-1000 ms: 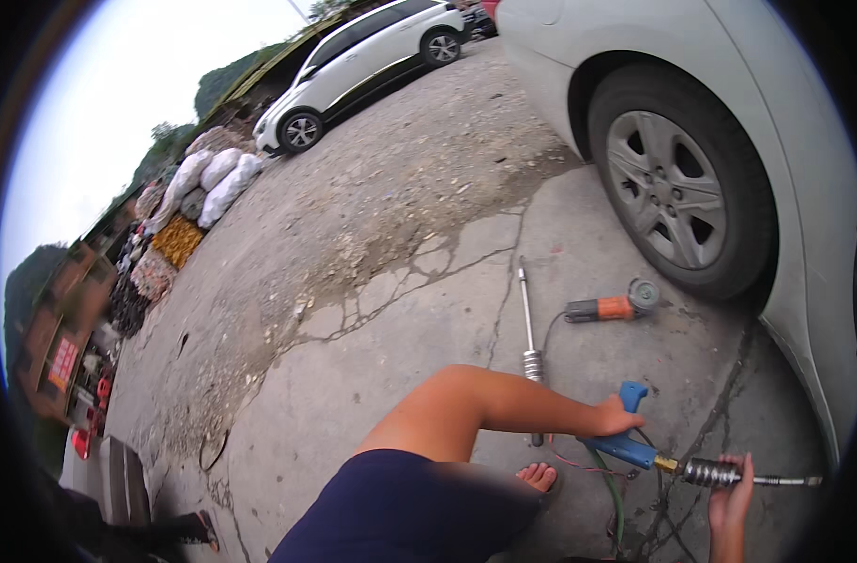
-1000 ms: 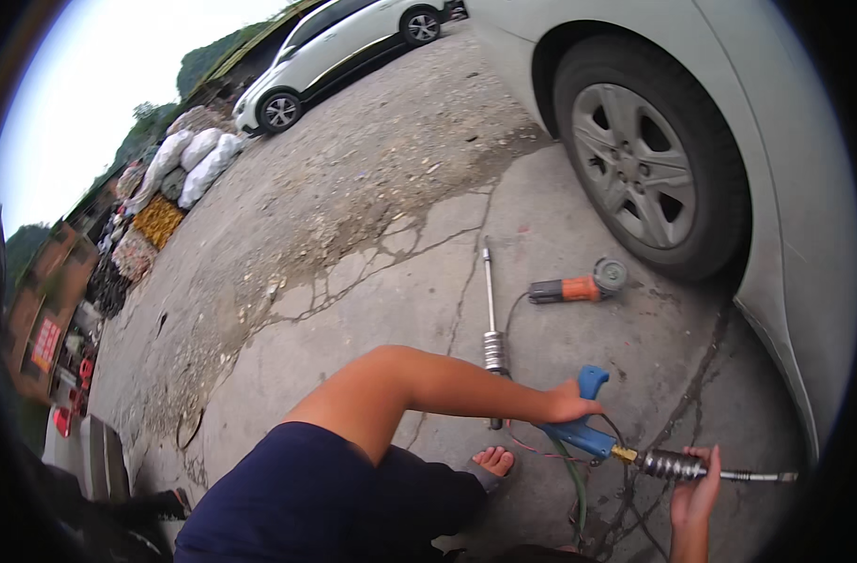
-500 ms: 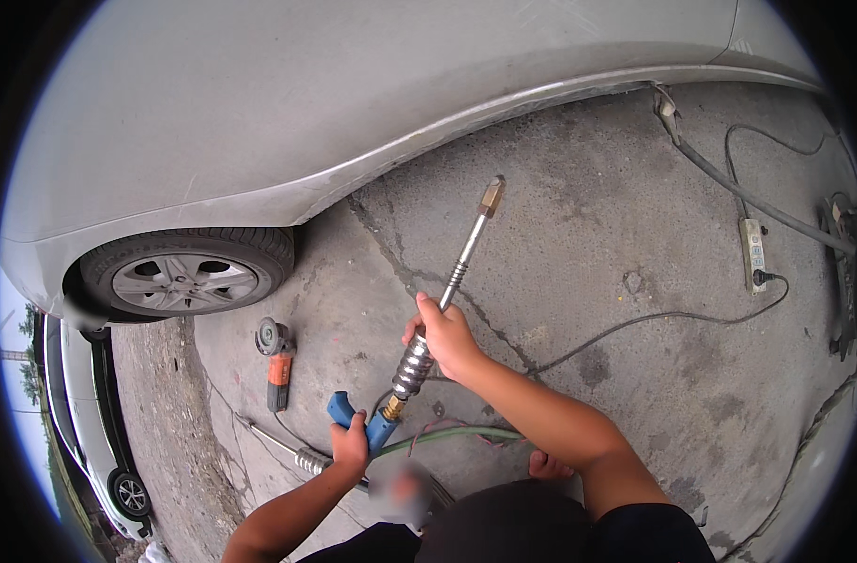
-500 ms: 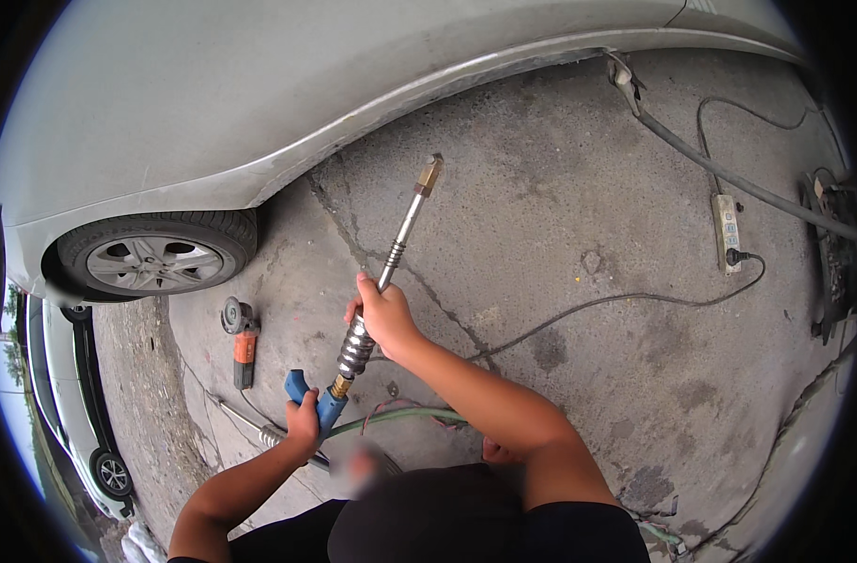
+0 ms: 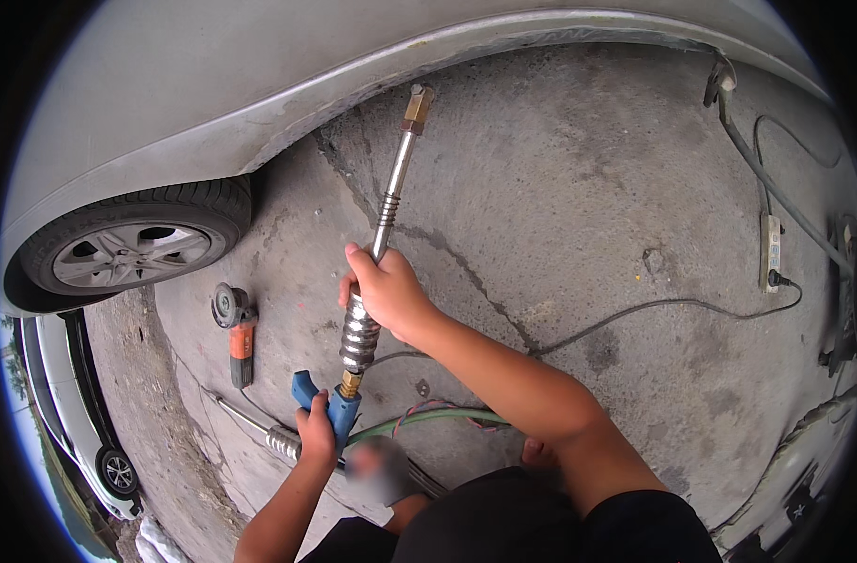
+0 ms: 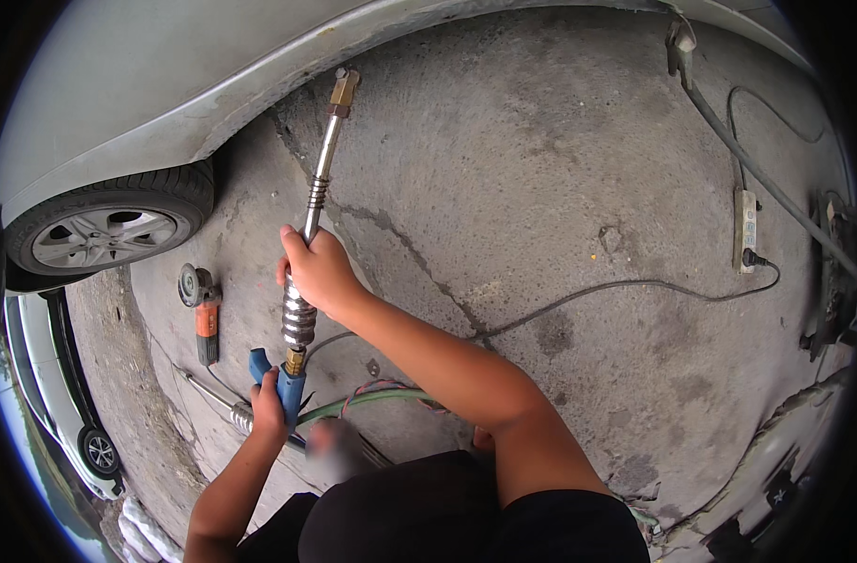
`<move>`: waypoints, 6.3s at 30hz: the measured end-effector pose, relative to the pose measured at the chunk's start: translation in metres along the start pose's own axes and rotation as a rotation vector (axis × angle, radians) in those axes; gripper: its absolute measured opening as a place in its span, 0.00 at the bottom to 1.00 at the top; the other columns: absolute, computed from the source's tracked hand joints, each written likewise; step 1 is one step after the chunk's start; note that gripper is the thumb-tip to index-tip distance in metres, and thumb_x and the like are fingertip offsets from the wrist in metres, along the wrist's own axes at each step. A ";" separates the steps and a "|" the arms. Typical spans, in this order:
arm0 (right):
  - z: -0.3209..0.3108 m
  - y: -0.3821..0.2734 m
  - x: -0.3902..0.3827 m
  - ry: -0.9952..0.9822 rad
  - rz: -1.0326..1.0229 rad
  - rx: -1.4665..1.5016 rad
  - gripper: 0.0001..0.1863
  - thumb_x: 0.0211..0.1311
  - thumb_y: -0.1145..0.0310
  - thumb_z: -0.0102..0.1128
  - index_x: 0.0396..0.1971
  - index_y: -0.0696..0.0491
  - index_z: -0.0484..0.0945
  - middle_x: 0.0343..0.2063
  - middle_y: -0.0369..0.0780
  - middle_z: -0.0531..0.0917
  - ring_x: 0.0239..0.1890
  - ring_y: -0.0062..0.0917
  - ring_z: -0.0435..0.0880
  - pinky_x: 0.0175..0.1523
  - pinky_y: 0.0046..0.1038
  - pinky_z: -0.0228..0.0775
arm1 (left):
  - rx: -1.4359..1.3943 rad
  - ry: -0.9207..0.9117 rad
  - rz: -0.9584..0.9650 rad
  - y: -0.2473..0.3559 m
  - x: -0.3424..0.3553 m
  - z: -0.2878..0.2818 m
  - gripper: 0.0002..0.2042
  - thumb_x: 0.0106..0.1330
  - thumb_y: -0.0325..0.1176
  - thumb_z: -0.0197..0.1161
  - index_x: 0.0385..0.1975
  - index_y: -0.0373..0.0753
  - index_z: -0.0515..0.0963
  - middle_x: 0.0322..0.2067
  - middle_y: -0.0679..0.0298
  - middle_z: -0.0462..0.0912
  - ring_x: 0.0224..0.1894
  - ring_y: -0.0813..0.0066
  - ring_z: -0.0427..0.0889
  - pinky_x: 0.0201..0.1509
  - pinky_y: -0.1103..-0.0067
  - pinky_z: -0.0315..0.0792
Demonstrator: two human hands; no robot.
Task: The person uses a pneumatic dent puller to remove a dent from the lower side panel of a silver car. They repeatedly attach the tool to the dented area, activate the pulling mechanism, and reposition the tool along the length of the damage.
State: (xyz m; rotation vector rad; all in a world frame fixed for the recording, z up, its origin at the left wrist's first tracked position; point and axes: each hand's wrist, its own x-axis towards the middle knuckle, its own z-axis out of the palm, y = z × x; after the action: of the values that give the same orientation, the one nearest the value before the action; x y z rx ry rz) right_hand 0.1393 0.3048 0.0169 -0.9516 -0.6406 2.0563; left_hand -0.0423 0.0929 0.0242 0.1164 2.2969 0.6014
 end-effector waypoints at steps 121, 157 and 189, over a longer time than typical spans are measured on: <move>-0.002 -0.048 -0.008 -0.019 -0.026 0.255 0.16 0.72 0.59 0.47 0.26 0.53 0.62 0.14 0.34 0.68 0.12 0.20 0.67 0.21 0.28 0.65 | -0.011 -0.217 -0.121 -0.010 -0.006 -0.021 0.29 0.62 0.52 0.58 0.48 0.28 0.68 0.36 0.56 0.76 0.33 0.69 0.78 0.38 0.71 0.74; 0.012 -0.019 -0.031 -0.027 0.018 0.256 0.12 0.61 0.66 0.62 0.25 0.53 0.68 0.17 0.37 0.77 0.18 0.21 0.76 0.25 0.27 0.70 | -0.087 -0.271 -0.152 -0.007 -0.021 -0.016 0.31 0.60 0.51 0.60 0.51 0.29 0.64 0.38 0.55 0.74 0.36 0.67 0.78 0.39 0.71 0.76; -0.018 -0.049 -0.009 -0.198 0.118 0.517 0.15 0.69 0.61 0.49 0.23 0.48 0.58 0.14 0.29 0.61 0.17 0.16 0.60 0.26 0.24 0.62 | -0.051 -0.287 -0.161 -0.001 -0.030 -0.014 0.23 0.62 0.50 0.56 0.38 0.30 0.73 0.28 0.58 0.76 0.28 0.68 0.79 0.32 0.71 0.76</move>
State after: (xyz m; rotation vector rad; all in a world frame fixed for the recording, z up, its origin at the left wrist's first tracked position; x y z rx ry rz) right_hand 0.1786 0.3283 0.0442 -0.4989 -0.1296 2.2786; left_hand -0.0304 0.0790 0.0511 -0.0073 1.9904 0.5229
